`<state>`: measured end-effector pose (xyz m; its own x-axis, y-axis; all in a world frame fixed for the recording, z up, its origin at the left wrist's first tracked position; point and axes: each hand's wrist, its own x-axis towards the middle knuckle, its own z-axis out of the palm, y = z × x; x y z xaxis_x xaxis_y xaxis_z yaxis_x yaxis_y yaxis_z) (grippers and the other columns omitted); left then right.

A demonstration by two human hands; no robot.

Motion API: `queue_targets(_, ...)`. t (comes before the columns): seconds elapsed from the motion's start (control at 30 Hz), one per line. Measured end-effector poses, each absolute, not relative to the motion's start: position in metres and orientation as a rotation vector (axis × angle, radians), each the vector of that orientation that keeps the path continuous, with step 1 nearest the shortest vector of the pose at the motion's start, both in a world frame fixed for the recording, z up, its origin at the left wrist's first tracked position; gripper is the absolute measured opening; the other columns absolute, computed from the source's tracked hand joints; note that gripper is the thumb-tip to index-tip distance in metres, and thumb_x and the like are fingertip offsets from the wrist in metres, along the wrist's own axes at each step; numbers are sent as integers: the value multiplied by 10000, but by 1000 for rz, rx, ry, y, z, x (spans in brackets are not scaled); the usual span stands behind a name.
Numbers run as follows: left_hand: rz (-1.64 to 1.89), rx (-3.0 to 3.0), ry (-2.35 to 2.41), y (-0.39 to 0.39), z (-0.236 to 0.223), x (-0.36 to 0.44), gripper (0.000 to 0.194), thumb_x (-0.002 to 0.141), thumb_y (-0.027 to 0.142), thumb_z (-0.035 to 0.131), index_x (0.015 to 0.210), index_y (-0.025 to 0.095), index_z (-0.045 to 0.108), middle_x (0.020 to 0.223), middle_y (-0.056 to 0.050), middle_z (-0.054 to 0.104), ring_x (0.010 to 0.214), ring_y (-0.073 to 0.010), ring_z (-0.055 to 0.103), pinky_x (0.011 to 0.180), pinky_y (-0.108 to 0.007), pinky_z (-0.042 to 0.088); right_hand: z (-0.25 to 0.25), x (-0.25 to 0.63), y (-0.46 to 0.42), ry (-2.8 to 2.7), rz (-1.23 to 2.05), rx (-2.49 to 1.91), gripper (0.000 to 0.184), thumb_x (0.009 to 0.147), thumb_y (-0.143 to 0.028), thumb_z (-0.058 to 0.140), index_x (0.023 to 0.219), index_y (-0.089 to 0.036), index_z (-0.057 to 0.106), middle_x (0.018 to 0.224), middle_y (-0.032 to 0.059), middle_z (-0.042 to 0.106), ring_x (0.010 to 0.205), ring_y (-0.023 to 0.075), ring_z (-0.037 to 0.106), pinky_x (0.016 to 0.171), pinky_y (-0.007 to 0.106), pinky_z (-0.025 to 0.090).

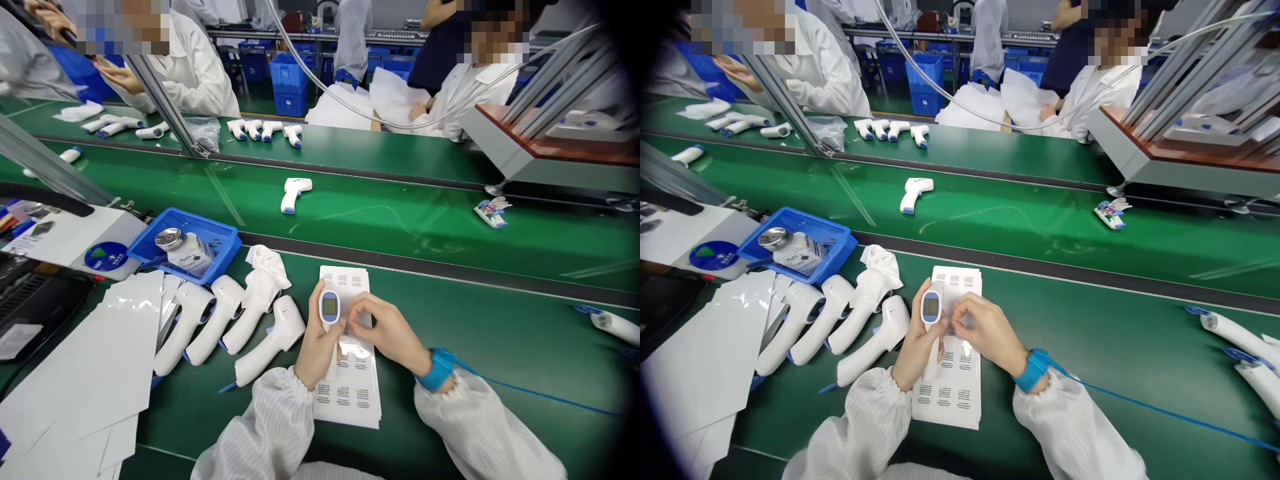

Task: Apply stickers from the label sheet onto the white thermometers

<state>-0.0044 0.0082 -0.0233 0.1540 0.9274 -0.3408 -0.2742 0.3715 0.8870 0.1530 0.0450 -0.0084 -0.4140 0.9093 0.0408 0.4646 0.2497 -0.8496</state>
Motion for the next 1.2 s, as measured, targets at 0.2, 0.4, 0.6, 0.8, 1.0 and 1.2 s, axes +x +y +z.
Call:
queue_targets(0.2,1011,860,1086,8,-24,-2,737,868,345,596,1489,384,201,1460,-82,402,696,-126,606,605,-289,536,34,157,28,-1940,1460,-1122,115,806,-136,641,734,-219,607,936,16,642,814,153,615,712,281,508)
queue_targets(0.4,964,906,1054,6,-28,0,763,872,293,579,1492,443,161,1597,-62,175,556,-58,536,467,-255,481,30,140,55,-1913,1057,-1227,104,803,-139,638,754,-228,613,1068,29,657,1034,202,607,909,367,473)
queue_targets(0.6,975,905,1049,5,-25,1,715,896,233,535,1472,461,177,1608,-42,147,515,-25,510,433,-220,470,31,138,66,-1894,1062,-1235,106,787,-159,634,708,-227,614,962,22,705,944,199,655,858,350,506)
queue_targets(0.8,956,884,1065,5,-23,0,751,882,229,543,1493,432,155,1603,-76,159,508,-40,527,413,-236,459,33,139,68,-1918,1045,-1213,98,786,-168,627,708,-225,614,929,18,710,889,192,671,817,335,522)
queue_targets(1.0,945,892,1061,5,-21,0,764,875,207,528,1495,435,144,1602,-72,148,502,-38,511,400,-242,445,34,139,70,-1937,1050,-1207,115,786,-137,620,710,-223,612,924,9,712,888,181,672,808,317,515)
queue_targets(1.2,933,887,1060,6,-18,1,764,871,216,531,1491,433,140,1606,-63,119,506,-42,508,391,-239,427,34,139,72,-1959,1058,-1195,107,787,-146,622,711,-222,620,907,10,713,872,184,672,808,325,515)
